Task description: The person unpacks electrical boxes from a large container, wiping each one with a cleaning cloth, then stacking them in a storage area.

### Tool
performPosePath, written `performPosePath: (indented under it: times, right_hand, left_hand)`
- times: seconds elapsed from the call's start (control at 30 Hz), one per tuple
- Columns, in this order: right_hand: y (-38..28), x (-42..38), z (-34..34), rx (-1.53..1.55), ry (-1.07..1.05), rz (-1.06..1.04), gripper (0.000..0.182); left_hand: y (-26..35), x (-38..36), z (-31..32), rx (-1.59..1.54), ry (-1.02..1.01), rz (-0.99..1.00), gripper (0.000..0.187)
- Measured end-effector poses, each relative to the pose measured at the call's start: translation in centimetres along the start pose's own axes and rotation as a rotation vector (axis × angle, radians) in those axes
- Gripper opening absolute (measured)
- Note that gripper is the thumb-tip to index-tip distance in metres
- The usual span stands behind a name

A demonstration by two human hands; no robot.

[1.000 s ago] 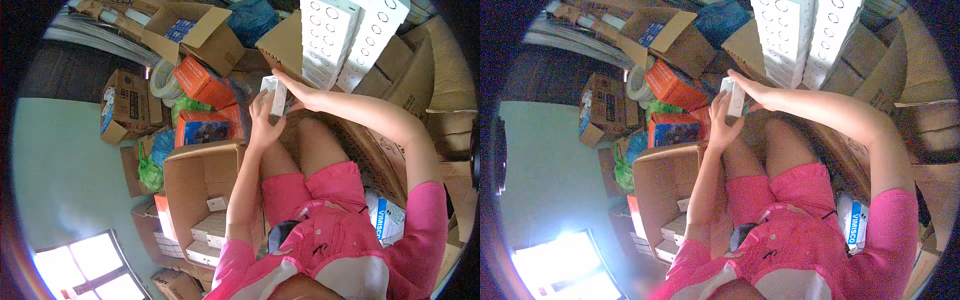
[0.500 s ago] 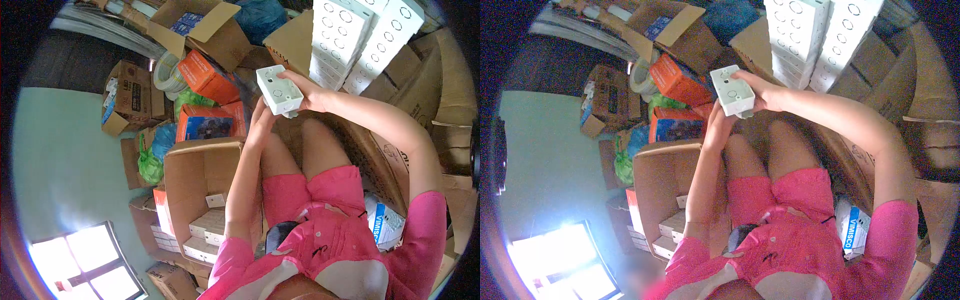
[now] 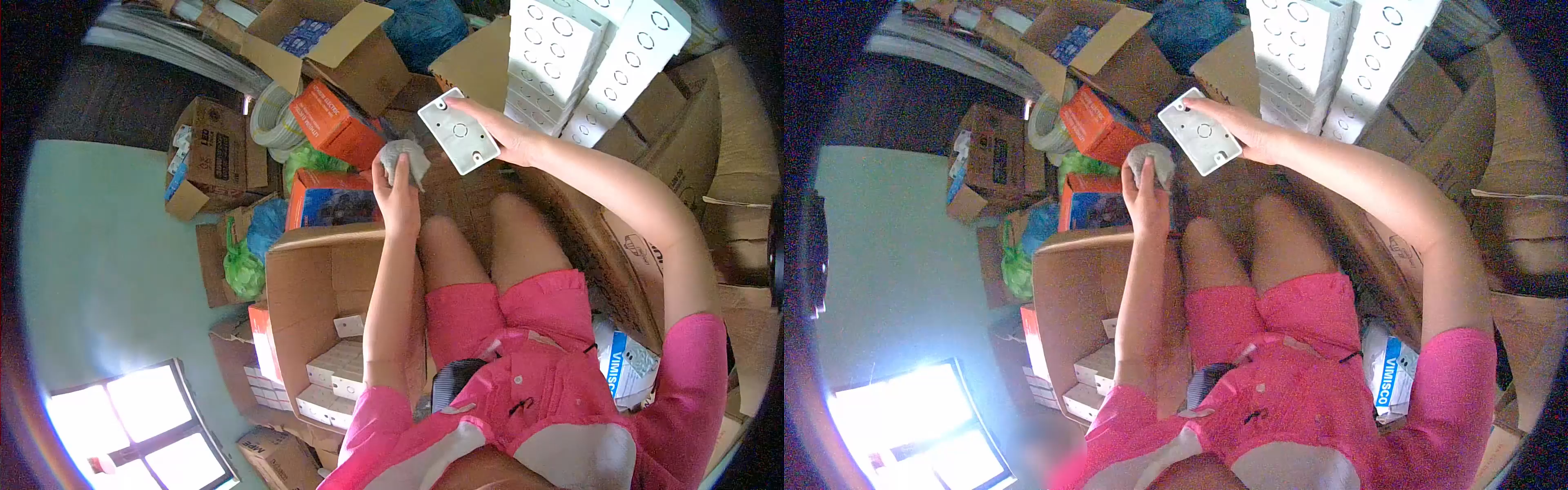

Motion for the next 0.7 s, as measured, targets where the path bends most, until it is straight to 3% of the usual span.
performPosePath:
  times: [0.07, 0.13, 0.17, 0.3, 0.4, 0.5, 0.53, 0.7]
  right_hand:
    - [0.2, -0.2, 0.2, -0.025, -0.012, 0.061, 0.059]
    - [0.5, -0.2, 0.2, -0.098, -0.031, 0.080, 0.058]
    - [0.6, -0.1, 0.3, -0.169, -0.057, -0.020, 0.062]
    - [1.3, 0.5, -0.4, -0.439, 0.044, -0.132, 0.069]
    - [1.3, 0.0, -0.2, -0.656, 0.036, -0.166, 0.072]
    - [0.9, -0.8, 0.6, -0.691, 0.011, -0.165, 0.072]
    - [1.0, -0.7, 0.4, -0.656, 0.023, -0.138, 0.071]
    - [2.4, 0.7, -0.8, -0.689, 0.091, -0.069, 0.071]
  left_hand:
    - [0.5, -0.6, 0.5, 0.366, 0.094, 0.306, 0.036]
    - [2.7, -1.8, 1.6, 0.697, -0.009, 0.841, 0.036]
    - [3.6, -2.6, 2.1, 0.861, -0.066, 1.110, 0.036]
    - [1.6, -4.2, 3.0, 1.062, -0.394, 1.147, 0.051]
    - [0.7, -4.6, 3.2, 1.308, -0.514, 1.144, 0.058]
    - [0.7, -4.5, 3.0, 1.362, -0.405, 1.028, 0.061]
    - [1.0, -4.5, 3.0, 1.322, -0.347, 0.951, 0.054]
    - [1.0, -3.9, 2.5, 1.238, -0.306, 1.092, 0.045]
Point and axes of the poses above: each hand's wrist, its own x-axis towards the middle knuckle, its own z-axis out of the palm, y = z × x, the point moved 3 cm from there along x, towards the middle knuckle, and after that the axes turned 9 degrees about y, right-handed, at the moved point
